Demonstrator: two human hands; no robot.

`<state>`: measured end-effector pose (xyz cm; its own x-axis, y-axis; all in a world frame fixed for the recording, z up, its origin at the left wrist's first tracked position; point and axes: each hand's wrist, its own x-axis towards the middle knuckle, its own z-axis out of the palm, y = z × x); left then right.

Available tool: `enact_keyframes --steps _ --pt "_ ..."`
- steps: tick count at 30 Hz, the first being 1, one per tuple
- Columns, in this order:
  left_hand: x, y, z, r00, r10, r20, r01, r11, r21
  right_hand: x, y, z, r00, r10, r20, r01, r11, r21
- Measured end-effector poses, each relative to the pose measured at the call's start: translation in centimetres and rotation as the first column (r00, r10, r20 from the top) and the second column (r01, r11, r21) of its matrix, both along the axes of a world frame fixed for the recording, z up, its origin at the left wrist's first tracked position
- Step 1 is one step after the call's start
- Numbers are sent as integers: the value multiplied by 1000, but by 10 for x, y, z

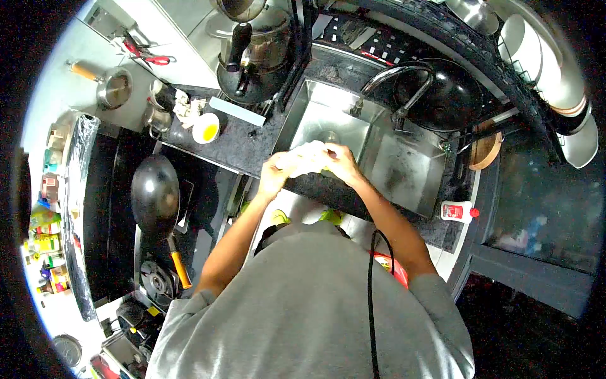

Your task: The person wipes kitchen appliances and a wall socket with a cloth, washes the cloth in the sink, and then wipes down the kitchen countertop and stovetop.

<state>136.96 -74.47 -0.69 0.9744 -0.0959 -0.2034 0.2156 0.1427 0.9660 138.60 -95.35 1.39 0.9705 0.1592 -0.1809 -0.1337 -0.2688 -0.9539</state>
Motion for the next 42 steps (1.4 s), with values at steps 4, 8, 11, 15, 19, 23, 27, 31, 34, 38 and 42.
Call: enact_keyframes --steps 4,8,11,15,19,23,27,31,34,38,42 --pt "11 42 -6 985 -69 159 35 978 206 7 30 11 996 -77 54 73 994 78" --pt "15 75 -3 965 -110 237 31 948 317 9 53 3 982 -110 -152 157 926 342" --pt "14 88 -10 940 -125 317 42 966 254 9 56 -5 964 -37 -263 101 966 238" --pt "10 88 -1 938 -176 298 102 964 247 -20 69 29 984 168 52 -168 986 -10" --pt "3 81 16 994 -93 53 97 993 -74 -23 73 6 988 146 -55 -147 989 -13" --pt "0 78 23 981 -193 -7 190 971 -144 -30 69 4 982 46 -183 -9 980 198" --pt "0 70 29 970 -242 3 241 963 -120 -35 61 1 989 -15 -144 64 937 344" --pt "-2 72 20 941 -322 106 309 943 127 -40 50 -4 969 -175 -176 241 831 501" --pt "-4 73 1 924 -352 146 319 925 208 -46 42 -6 967 -162 -195 240 832 501" --pt "-8 77 -9 894 -431 119 370 862 346 -53 44 -17 859 -196 -472 497 538 681" --pt "-11 66 13 907 -420 15 415 901 128 -55 37 -36 892 -267 -366 423 778 464"
